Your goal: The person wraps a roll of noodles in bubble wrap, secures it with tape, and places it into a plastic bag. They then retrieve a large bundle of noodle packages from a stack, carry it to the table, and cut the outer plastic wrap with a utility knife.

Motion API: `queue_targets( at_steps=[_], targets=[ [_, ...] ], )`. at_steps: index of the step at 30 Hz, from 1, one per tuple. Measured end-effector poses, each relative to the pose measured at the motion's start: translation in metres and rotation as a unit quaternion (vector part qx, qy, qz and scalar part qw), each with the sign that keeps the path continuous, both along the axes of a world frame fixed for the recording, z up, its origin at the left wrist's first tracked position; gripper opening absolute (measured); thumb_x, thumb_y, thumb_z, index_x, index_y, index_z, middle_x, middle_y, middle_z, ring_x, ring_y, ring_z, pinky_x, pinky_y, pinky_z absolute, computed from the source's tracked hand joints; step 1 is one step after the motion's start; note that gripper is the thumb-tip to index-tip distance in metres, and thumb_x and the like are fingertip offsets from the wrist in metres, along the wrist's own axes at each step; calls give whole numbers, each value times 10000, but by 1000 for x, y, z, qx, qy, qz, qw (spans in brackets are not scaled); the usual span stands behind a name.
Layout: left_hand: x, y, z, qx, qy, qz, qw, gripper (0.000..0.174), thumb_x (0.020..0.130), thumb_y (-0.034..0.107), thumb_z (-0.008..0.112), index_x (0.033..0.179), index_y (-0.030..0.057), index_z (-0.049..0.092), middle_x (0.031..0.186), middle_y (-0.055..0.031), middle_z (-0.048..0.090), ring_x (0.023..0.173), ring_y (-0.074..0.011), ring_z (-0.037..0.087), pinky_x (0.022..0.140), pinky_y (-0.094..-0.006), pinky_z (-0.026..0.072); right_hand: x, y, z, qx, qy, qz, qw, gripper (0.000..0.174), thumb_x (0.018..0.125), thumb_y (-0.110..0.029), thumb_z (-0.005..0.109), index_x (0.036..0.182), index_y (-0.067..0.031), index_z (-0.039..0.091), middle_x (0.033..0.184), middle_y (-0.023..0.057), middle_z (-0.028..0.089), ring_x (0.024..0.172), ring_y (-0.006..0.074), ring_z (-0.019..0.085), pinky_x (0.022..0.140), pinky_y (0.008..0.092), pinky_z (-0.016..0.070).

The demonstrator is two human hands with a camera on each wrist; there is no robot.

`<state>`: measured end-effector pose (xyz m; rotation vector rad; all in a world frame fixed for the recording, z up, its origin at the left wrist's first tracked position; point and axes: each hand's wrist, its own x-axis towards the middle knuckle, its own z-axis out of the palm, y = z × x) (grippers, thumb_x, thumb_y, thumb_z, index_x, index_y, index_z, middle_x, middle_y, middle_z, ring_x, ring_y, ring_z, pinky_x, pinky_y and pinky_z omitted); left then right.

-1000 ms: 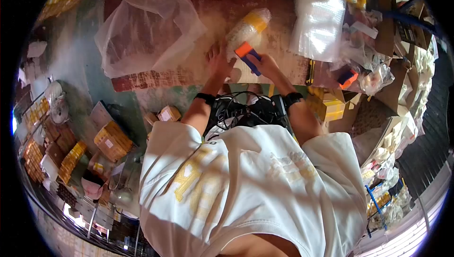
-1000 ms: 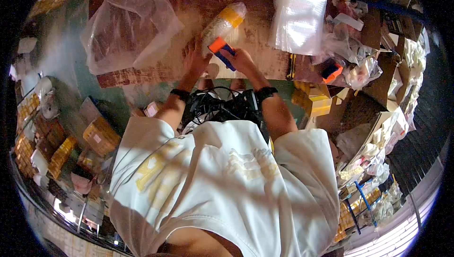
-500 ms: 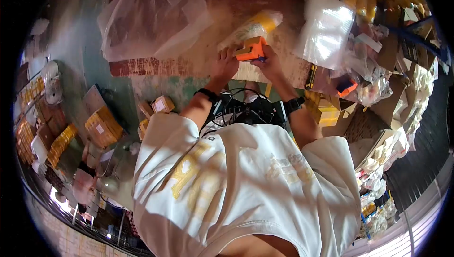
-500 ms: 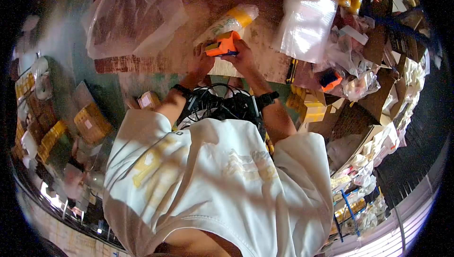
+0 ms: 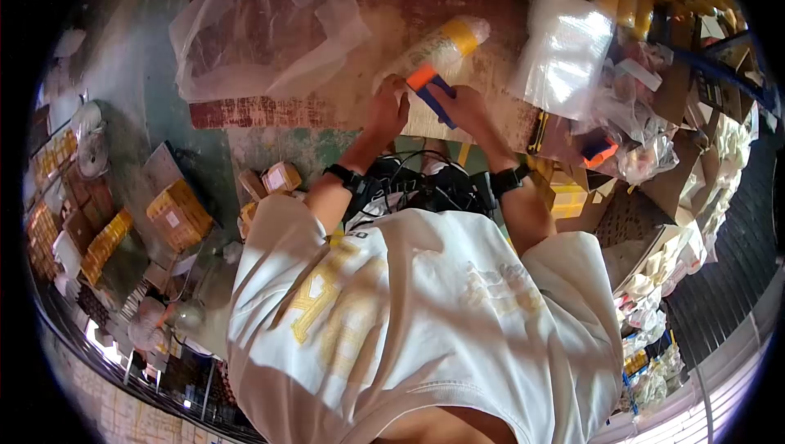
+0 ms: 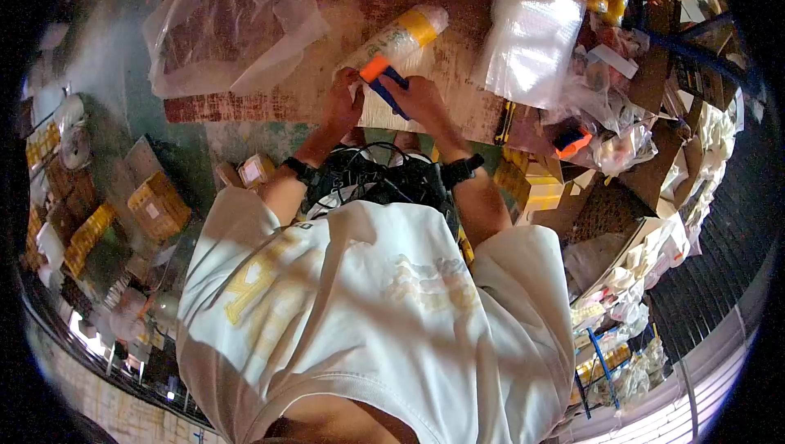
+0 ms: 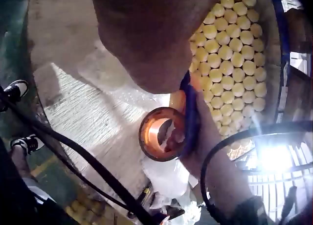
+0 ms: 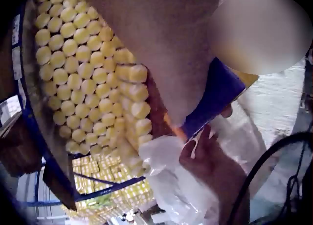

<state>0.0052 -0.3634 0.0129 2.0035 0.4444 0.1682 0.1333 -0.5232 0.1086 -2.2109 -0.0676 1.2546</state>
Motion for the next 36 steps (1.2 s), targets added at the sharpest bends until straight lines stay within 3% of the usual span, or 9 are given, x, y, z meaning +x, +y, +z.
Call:
queue_targets(
  at_steps=[2,5,8,11,15,20,26,33,36],
  targets=[
    [-5,0,0,43,33,-34,998,403,903,90,620,1276,5,493,1156,-213,630,1042,-421,621,864,-464,519,2,14,12,-49,-13,13,999,682,929,-641,543,800,4,727,619,93,689,565,210,696,549,357,558],
    [-12,-8,-3,101,22,-2,995,443,890,120,657,1276,8,471,1129,-194,627,1016,-418,632,840,-482,520,6,30,25,-90,-8,16,996,684,940,-629,516,771,0,727,616,106,691,560,222,697,545,363,558],
    [-19,-17,-22,-5,17,33,999,527,874,152,694,1318,14,445,1191,-213,574,1021,-408,634,845,-480,521,12,36,-2,-127,-1,38,991,648,954,-584,511,797,4,732,626,111,694,567,223,701,544,363,556],
    [-3,-18,-3,58,73,40,995,682,826,221,755,1376,20,406,1276,-231,510,1103,-419,597,886,-507,502,22,35,-5,-155,48,57,985,644,896,-616,534,856,-12,753,678,117,721,650,228,732,628,320,563],
    [20,-16,25,287,130,6,949,870,714,266,816,1427,29,376,1348,-233,463,1187,-455,518,934,-552,464,24,33,2,-127,73,39,988,651,889,-631,533,866,-18,752,701,110,731,667,230,737,649,322,565],
    [25,-18,-48,335,137,38,931,895,629,260,817,1404,38,428,1325,-210,518,1187,-459,502,964,-541,461,19,37,-4,-127,48,27,990,713,880,-679,530,842,-2,747,698,126,728,666,229,737,653,329,568],
    [39,16,7,178,166,-10,970,850,606,313,828,1335,41,488,1286,-227,552,1151,-468,539,948,-515,494,10,26,-16,-41,51,-22,998,785,860,-740,546,760,19,720,658,124,703,638,224,722,594,326,548],
    [46,46,-25,89,187,-101,973,986,598,449,864,1394,37,453,1269,-287,558,1157,-494,556,973,-530,475,12,29,-44,33,44,-21,998,763,869,-742,542,730,-12,714,645,100,683,597,214,690,593,323,537],
    [52,59,-27,70,232,-140,960,1022,607,466,864,1429,43,428,1298,-293,542,1200,-483,536,998,-522,461,19,48,-26,-28,18,24,999,786,868,-748,536,717,3,710,647,102,689,621,218,703,607,330,540]
  ],
)
